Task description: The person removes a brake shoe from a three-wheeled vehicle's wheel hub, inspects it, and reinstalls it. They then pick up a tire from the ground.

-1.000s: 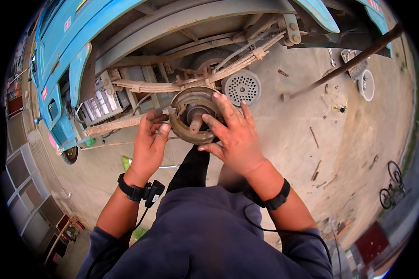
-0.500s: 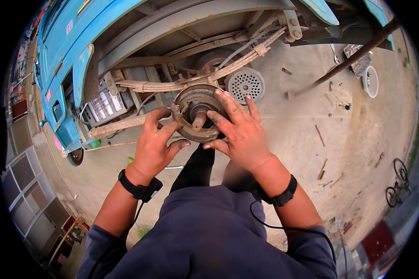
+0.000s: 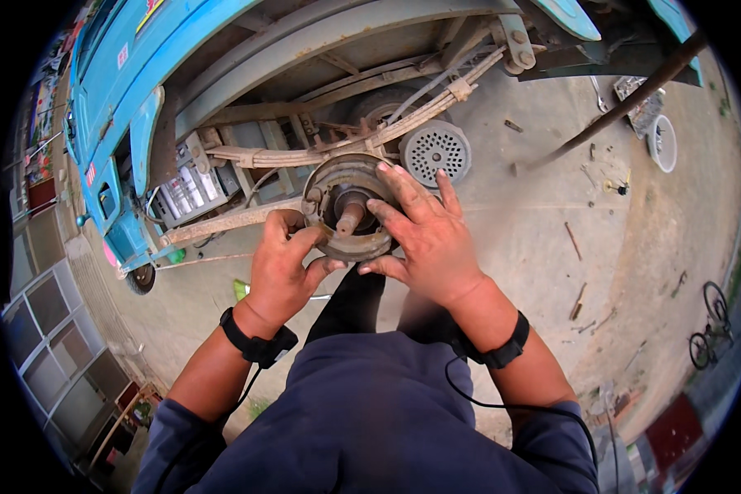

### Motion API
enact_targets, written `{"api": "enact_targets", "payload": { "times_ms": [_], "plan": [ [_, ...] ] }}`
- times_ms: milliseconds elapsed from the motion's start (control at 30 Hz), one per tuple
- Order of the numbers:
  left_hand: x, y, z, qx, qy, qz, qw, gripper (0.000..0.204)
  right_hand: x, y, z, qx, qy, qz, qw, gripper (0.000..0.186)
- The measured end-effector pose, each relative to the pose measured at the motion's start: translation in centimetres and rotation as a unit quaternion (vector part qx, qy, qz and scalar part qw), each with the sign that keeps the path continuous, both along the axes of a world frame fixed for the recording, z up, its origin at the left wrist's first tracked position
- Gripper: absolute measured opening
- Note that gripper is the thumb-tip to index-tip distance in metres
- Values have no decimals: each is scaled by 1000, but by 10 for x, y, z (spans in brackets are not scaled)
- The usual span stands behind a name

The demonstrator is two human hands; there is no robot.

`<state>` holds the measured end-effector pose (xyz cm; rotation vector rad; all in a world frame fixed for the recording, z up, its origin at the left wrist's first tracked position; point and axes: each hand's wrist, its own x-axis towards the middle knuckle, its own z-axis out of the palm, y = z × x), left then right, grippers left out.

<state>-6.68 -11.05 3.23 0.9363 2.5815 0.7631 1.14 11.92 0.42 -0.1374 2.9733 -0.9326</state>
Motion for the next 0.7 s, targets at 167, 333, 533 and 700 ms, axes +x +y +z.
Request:
{"api": "enact_targets", "payload": {
  "times_ms": [167,333,533,700],
  "plan": [
    [5,0,-4,8,-20,16,1000,46,0,1,-2,-6,6,3,1000,81],
    [18,-4,-15,158,-179,120,964,43,-1,0,0,-17,11,-10,1000,71],
    [21,17,-3,346,-523,345,698,44,-2,1,2,-12,12,-10,1000,77],
    [25,16,-6,353,-586,340,645,44,-9,14,9,-62,18,18,998,66]
  ]
}}
